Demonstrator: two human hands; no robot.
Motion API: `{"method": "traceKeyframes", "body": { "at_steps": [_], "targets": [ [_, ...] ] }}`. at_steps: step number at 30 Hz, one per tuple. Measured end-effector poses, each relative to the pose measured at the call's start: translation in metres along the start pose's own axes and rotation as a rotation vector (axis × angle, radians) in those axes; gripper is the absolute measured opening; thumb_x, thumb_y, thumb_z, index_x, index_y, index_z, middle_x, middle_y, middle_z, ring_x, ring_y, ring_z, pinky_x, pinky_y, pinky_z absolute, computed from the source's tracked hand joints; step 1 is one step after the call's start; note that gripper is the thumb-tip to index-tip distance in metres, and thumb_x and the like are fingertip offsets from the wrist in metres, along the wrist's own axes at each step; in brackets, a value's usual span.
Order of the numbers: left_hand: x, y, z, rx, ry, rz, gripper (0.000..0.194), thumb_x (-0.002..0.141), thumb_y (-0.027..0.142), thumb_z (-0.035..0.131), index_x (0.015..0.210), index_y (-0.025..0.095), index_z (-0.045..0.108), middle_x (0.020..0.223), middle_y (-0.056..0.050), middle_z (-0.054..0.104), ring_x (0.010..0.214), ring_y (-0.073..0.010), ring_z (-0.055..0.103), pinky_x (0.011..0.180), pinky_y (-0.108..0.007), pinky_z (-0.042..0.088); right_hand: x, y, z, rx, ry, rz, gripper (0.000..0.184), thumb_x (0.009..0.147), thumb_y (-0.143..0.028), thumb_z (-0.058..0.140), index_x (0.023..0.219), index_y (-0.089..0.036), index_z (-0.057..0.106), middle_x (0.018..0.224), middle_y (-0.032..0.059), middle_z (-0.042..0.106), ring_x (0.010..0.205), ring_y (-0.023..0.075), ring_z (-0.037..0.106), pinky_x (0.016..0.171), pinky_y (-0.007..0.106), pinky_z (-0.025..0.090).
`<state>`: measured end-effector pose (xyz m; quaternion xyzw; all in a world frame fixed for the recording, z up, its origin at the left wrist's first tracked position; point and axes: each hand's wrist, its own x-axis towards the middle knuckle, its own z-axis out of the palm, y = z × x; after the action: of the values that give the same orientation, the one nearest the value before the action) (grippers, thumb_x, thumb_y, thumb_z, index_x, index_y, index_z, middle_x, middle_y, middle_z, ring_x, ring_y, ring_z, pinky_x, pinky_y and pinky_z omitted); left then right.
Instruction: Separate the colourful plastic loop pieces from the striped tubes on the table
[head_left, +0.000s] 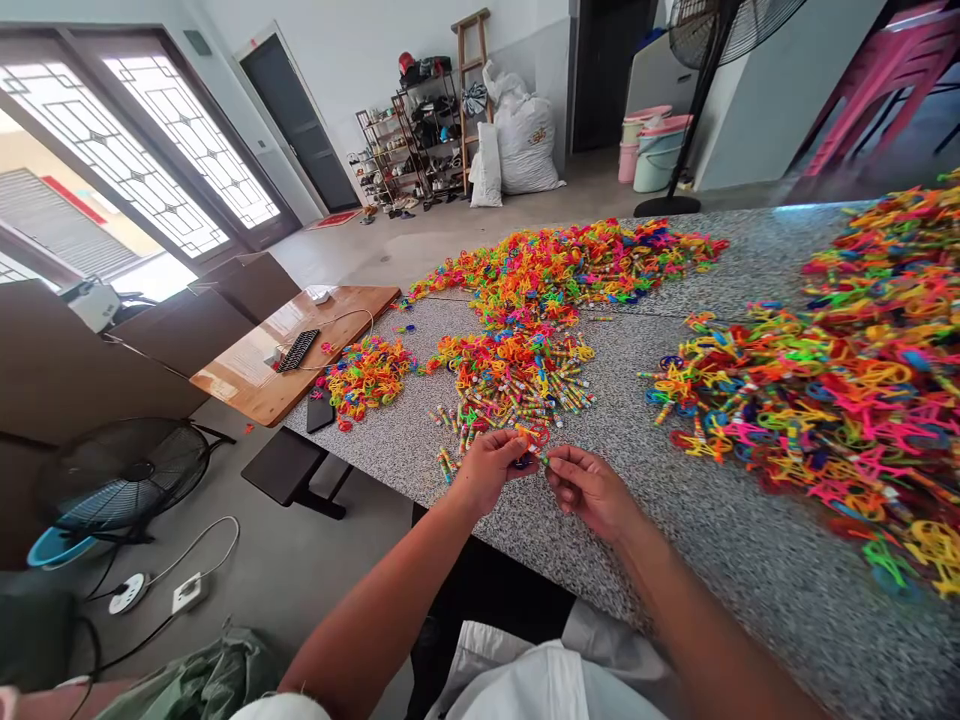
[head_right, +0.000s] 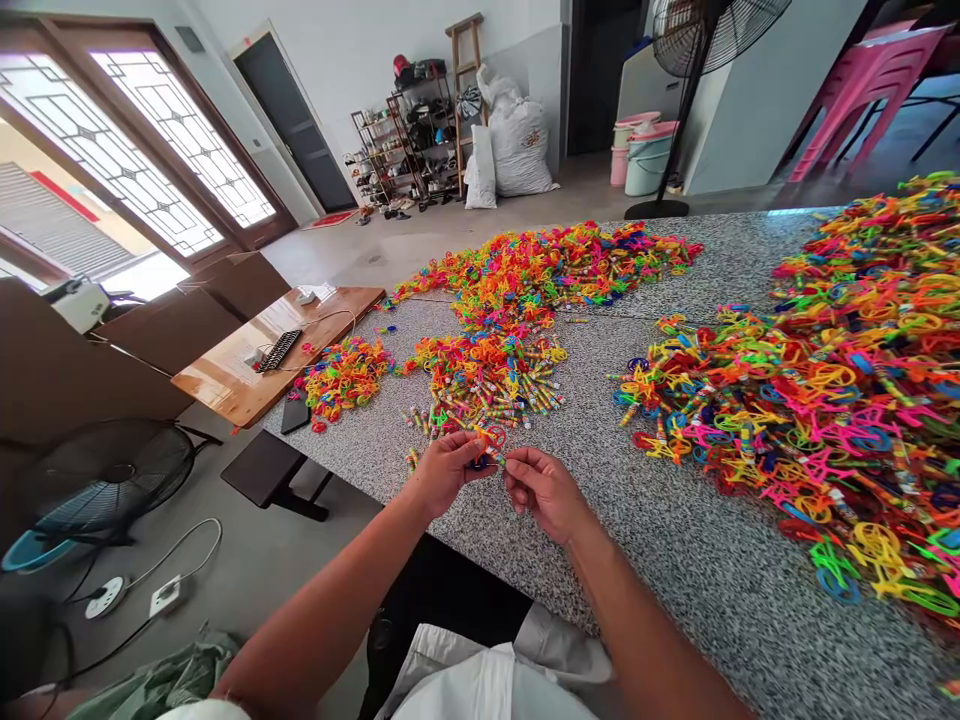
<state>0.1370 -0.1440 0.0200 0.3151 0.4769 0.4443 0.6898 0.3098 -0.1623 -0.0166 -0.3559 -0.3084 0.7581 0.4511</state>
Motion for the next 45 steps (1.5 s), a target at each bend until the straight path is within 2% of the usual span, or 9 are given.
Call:
{"method": "traceKeyframes", "body": {
  "at_steps": [6,14,24,28,33,35,37,41,45],
  "targets": [
    [-0.004,-0.011,0.004,-0.079,-0.025,0.0,0.035,0.065,0.038,0.09,0.08,0.013,0.071,0.077,-0.002,0.065,0.072,-0.012,0.061,0.081,-0.036,0.059,-0.007,0.001,-0.009,-0.265,-0.004,-0.157,0.035,0.079,-0.051,0.077,0.093,-0.021,0.066,0.066,-0.0036,0.059,0.051,0.0113,0.048,0.045,0.025,0.044],
    [-0.006,-0.009,0.003,-0.14,-0.076,-0.135,0.029,0.069,0.03,0.089,0.083,0.013,0.07,0.082,-0.005,0.068,0.075,-0.0148,0.065,0.082,-0.037,0.059,-0.01,-0.007,-0.017,-0.153,-0.059,-0.045,0.037,0.075,-0.052,0.079,0.09,-0.021,0.064,0.064,-0.0056,0.054,0.048,0.0088,0.038,0.043,0.023,0.041],
    [0.006,-0.043,0.015,0.335,0.114,0.235,0.024,0.083,0.042,0.072,0.081,0.018,0.073,0.075,-0.003,0.065,0.076,-0.0157,0.061,0.076,-0.028,0.052,-0.011,0.023,-0.004,-0.301,0.199,-0.192,0.034,0.082,-0.055,0.073,0.088,-0.022,0.065,0.068,-0.0022,0.058,0.051,0.0123,0.048,0.044,0.027,0.048],
    [0.024,-0.032,-0.012,0.404,0.13,0.215,0.029,0.089,0.039,0.064,0.109,0.02,0.071,0.101,-0.008,0.071,0.089,-0.0193,0.066,0.075,-0.029,0.052,-0.009,0.001,-0.046,-0.168,0.392,-0.202,0.035,0.073,-0.049,0.082,0.083,-0.02,0.066,0.068,-0.0022,0.061,0.048,0.0097,0.046,0.042,0.023,0.046],
    [0.054,0.015,-0.081,1.057,0.568,0.328,0.025,0.092,0.032,0.06,0.11,0.019,0.071,0.108,-0.01,0.071,0.102,-0.0225,0.064,0.091,-0.033,0.048,0.006,-0.05,-0.087,0.096,0.747,-0.508,0.037,0.075,-0.053,0.076,0.096,-0.023,0.067,0.082,-0.0015,0.07,0.049,0.0064,0.049,0.044,0.018,0.044],
    [0.064,0.026,-0.1,1.29,0.538,0.268,0.031,0.091,0.039,0.062,0.113,0.02,0.072,0.112,-0.011,0.069,0.106,-0.025,0.063,0.093,-0.035,0.047,0.016,-0.049,-0.071,-0.098,0.686,-0.466,0.037,0.08,-0.053,0.07,0.1,-0.022,0.069,0.085,0.001,0.072,0.049,0.0085,0.051,0.044,0.021,0.045],
    [0.071,0.032,-0.107,1.446,0.432,0.222,0.039,0.09,0.046,0.064,0.119,0.021,0.071,0.117,-0.012,0.067,0.108,-0.0266,0.062,0.092,-0.035,0.047,0.027,-0.03,-0.038,-0.456,0.463,-0.342,0.03,0.084,-0.048,0.067,0.096,-0.02,0.07,0.082,0.0028,0.072,0.052,0.0122,0.055,0.048,0.025,0.047],
    [0.081,0.036,-0.099,1.609,0.373,0.086,0.048,0.084,0.055,0.067,0.119,0.021,0.071,0.126,-0.015,0.063,0.108,-0.0294,0.063,0.088,-0.035,0.047,0.044,0.025,0.037,-1.172,0.019,-0.389,0.017,0.092,-0.029,0.059,0.098,-0.02,0.072,0.1,0.0072,0.072,0.094,0.0222,0.067,0.087,0.035,0.052],
    [0.086,0.037,-0.093,1.561,0.372,0.027,0.036,0.079,0.051,0.073,0.097,0.02,0.076,0.117,-0.013,0.067,0.102,-0.0283,0.064,0.083,-0.032,0.046,0.051,0.057,0.072,-1.638,-0.09,-0.375,0.021,0.094,-0.025,0.059,0.11,-0.017,0.069,0.116,0.0138,0.065,0.096,0.0263,0.067,0.083,0.036,0.051]
  ]
}}
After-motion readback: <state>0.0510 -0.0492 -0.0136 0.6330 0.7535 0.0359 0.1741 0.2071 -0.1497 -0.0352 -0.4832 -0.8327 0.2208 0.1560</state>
